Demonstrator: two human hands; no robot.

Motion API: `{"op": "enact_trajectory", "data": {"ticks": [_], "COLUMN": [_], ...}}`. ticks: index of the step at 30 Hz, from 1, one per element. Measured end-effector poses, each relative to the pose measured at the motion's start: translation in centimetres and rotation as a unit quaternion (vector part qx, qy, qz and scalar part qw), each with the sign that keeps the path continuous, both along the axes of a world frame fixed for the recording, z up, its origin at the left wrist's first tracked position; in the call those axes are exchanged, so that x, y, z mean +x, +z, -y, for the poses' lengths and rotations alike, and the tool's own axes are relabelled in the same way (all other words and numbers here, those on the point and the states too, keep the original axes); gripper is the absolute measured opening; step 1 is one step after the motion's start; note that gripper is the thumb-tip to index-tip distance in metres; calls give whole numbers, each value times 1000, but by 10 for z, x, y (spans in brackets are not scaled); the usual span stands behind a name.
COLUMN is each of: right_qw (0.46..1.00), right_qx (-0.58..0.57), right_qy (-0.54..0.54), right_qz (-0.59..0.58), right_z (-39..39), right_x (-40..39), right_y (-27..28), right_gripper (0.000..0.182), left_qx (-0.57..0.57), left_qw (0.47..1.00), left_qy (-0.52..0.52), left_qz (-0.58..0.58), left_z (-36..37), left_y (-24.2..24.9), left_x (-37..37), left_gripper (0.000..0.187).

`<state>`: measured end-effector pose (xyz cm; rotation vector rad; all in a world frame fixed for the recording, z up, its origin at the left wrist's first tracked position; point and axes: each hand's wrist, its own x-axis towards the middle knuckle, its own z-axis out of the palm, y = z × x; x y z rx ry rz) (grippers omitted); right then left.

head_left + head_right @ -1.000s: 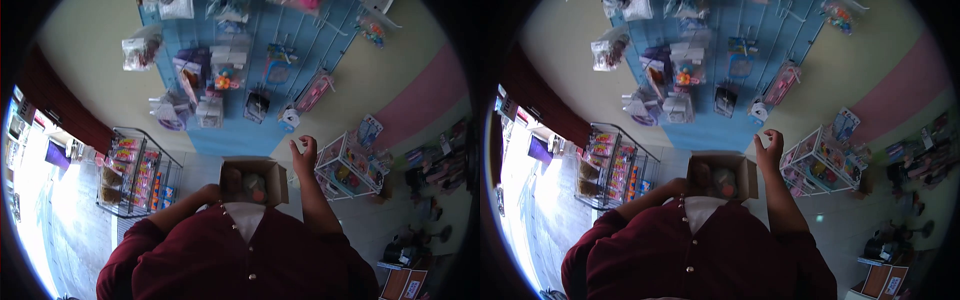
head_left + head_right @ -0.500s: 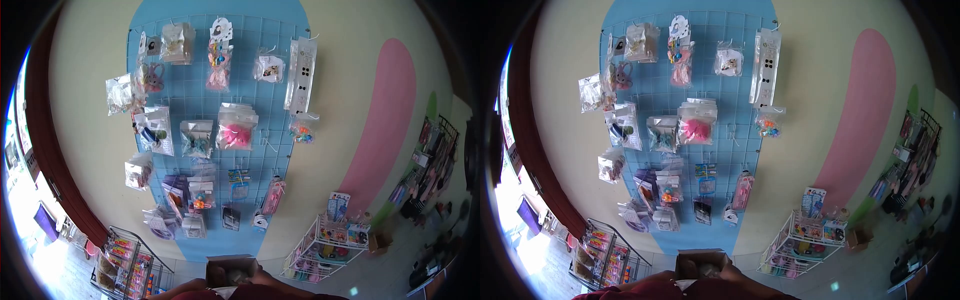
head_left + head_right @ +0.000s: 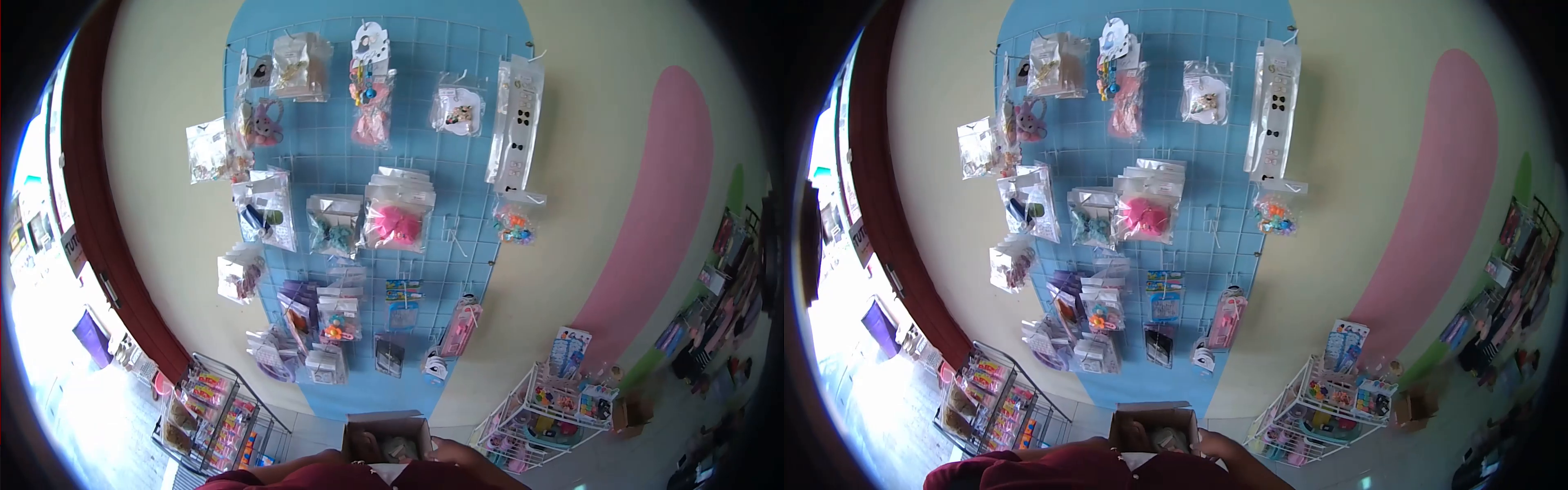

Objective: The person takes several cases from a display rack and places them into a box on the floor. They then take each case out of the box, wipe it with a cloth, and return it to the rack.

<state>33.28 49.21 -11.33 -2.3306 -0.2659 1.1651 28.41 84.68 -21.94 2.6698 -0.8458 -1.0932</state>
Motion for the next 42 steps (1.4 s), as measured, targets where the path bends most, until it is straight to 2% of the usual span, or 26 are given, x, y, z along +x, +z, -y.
{"op": "enact_trajectory", "data": {"ticks": [1, 2, 4, 6, 7, 8, 10, 12, 15, 17, 19, 20, 22, 23, 26, 27, 30, 31, 33, 34, 36, 37, 38, 40, 41, 42], "right_qw": [997, 977, 977, 967, 943, 908, 819, 776, 737, 720, 662, 661, 586, 569, 589, 614, 634, 633, 682, 682, 694, 708, 706, 732, 729, 730], "right_qx": [27, 85, 135, 254, 327, 397, 535, 570, 560, 555, 508, 510, 398, 371, 439, 459, 475, 475, 504, 505, 576, 579, 580, 610, 611, 619], "right_qy": [-6, -31, -13, 23, 18, 11, -40, -75, -108, -108, -107, -100, -14, 8, -1, -17, -29, -30, -61, -62, -24, -31, -33, 3, 2, -7], "right_qz": [-68, -194, -163, -31, 53, 135, 202, 258, 363, 402, 540, 542, 706, 734, 679, 642, 610, 611, 526, 525, 431, 404, 405, 305, 308, 290], "right_z": [11, 20, 26, 30, 25, 19, -2, -21, -52, -69, -85, -89, -97, -102, -122, -128, -146, -153, -169, -175, -188, -194, -197, -202, -203, -203], "right_x": [8, 24, 39, 54, 60, 65, 74, 81, 93, 103, 116, 118, 113, 111, 114, 114, 138, 138, 138, 143, 154, 159, 162, 164, 165, 164], "right_y": [13, 33, 105, 165, 193, 219, 268, 313, 360, 375, 385, 393, 414, 424, 454, 466, 499, 509, 526, 531, 538, 541, 543, 548, 549, 549], "right_gripper": [101, 93, 69, 52, 46, 40, 27, 25, 31, 33, 37, 37, 37, 36, 37, 44, 59, 59, 72, 72, 79, 66, 66, 45, 45, 35], "left_qx": [-2, -2, -1, -3, -3, -2, 0, 1, 0, -1, -1, -3, -7, -9, -8, -8, -5, -4, -6, -6, -4, -3, -1, 0, 2, 2], "left_qw": [1000, 1000, 999, 999, 998, 998, 997, 997, 995, 994, 993, 992, 991, 990, 988, 988, 987, 986, 986, 985, 985, 985, 984, 984, 984, 983], "left_qy": [8, 15, 34, 50, 58, 64, 75, 83, 97, 106, 116, 123, 135, 139, 152, 155, 162, 165, 168, 170, 173, 174, 177, 179, 180, 181], "left_qz": [2, 5, 8, 10, 10, 9, 4, 1, -7, -8, -8, -8, -8, -8, -7, -9, -9, -9, -8, -8, -7, -6, -7, -8, -8, -10], "left_z": [3, 4, 2, 0, 0, -2, -5, -9, -14, -17, -22, -23, -29, -32, -42, -46, -57, -60, -67, -70, -77, -81, -85, -91, -95, -97], "left_y": [2, 6, 11, 16, 17, 17, 15, 15, 15, 16, 14, 13, 10, 8, 10, 10, 9, 10, 11, 11, 12, 13, 13, 12, 11, 11], "left_x": [-2, -4, -10, -15, -18, -22, -32, -39, -53, -59, -65, -67, -71, -73, -75, -76, -78, -79, -81, -84, -86, -86, -86, -87, -88, -89], "left_gripper": [32, 32, 32, 33, 33, 33, 33, 33, 33, 33, 33, 33, 33, 33, 33, 33, 33, 33, 34, 34, 34, 34, 34, 34, 34, 34]}}
